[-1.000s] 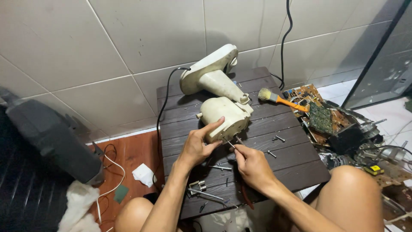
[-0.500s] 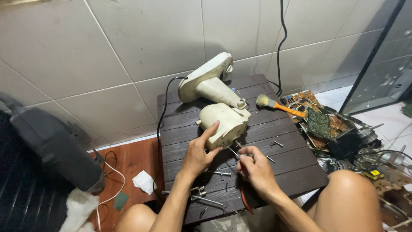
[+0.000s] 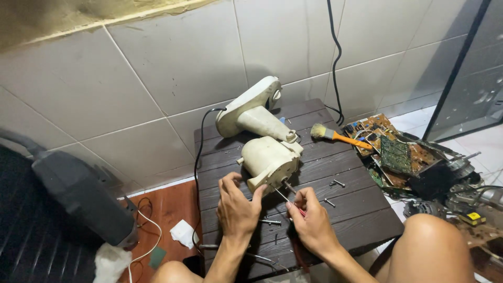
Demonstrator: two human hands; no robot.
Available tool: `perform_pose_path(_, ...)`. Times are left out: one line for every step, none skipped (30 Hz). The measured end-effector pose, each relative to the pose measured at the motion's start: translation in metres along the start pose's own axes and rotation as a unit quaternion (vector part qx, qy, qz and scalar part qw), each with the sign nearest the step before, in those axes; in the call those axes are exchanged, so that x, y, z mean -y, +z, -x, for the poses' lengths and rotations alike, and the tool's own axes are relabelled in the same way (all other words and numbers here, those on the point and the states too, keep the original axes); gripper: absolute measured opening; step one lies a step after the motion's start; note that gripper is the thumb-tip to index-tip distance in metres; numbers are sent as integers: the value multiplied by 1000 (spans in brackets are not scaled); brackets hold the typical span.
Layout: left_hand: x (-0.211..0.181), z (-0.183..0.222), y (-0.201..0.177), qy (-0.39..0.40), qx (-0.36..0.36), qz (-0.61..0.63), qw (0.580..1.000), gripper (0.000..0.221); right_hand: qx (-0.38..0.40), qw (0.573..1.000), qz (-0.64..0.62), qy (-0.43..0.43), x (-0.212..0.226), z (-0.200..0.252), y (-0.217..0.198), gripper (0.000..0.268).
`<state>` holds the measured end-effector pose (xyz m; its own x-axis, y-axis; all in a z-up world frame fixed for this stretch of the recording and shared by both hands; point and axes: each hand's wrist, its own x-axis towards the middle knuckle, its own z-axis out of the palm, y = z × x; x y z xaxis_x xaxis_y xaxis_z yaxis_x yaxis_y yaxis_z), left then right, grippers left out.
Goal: Disassembling a fan motor housing using a screwdriver and pliers to access internal components.
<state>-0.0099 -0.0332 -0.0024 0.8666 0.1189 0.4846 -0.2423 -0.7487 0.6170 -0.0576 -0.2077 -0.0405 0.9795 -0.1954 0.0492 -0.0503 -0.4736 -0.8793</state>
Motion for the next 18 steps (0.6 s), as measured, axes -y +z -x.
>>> perform_pose_path(-7,0,-8,-81,70,-12,994,49,14,991,-125,39,0,-1,0,18)
perform_pose_path(-14,0,-15,-161,138,-24,977,36,27,965,-248,77,0,-2,0,19)
perform_pose_path(-19,3,-14,-158,139,-26,977,36,24,965,-250,77,1,1,0,19)
perform_pose_path(-25,4,-13,-227,215,34,949,37,30,961,-261,83,2,1,-1,20)
perform_pose_path(-31,6,-11,-293,287,92,907,43,35,958,-271,88,3,2,-1,22)
perform_pose_path(-26,11,5,-292,287,91,908,43,34,958,-272,88,2,2,-1,22)
perform_pose_path(-20,17,21,-340,272,236,869,35,26,972,-227,61,0,3,1,18)
perform_pose_path(-14,24,37,-381,250,376,807,28,20,983,-178,36,-3,5,2,14)
perform_pose_path(-9,26,46,-383,249,377,806,28,21,983,-177,37,-7,6,3,14)
perform_pose_path(-4,27,56,-389,224,394,802,23,11,987,-158,37,-12,6,4,20)
perform_pose_path(1,28,66,-394,198,410,799,21,0,990,-138,37,-16,6,4,26)
perform_pose_path(2,29,69,-393,199,411,798,21,-1,990,-137,37,-7,9,-4,26)
perform_pose_path(4,30,73,-409,190,440,776,20,21,981,-164,106,1,12,-12,21)
perform_pose_path(6,32,75,-426,181,468,753,18,44,965,-190,176,10,15,-20,29)
perform_pose_path(5,29,73,-427,180,469,752,18,45,965,-189,176,12,18,-24,29)
perform_pose_path(4,27,70,-426,192,466,751,20,53,974,-106,193,13,21,-29,41)
perform_pose_path(4,26,68,-426,204,462,751,22,60,976,-22,209,14,24,-33,60)
perform_pose_path(4,26,69,-429,204,462,749,22,62,975,-20,211,2,23,-24,60)
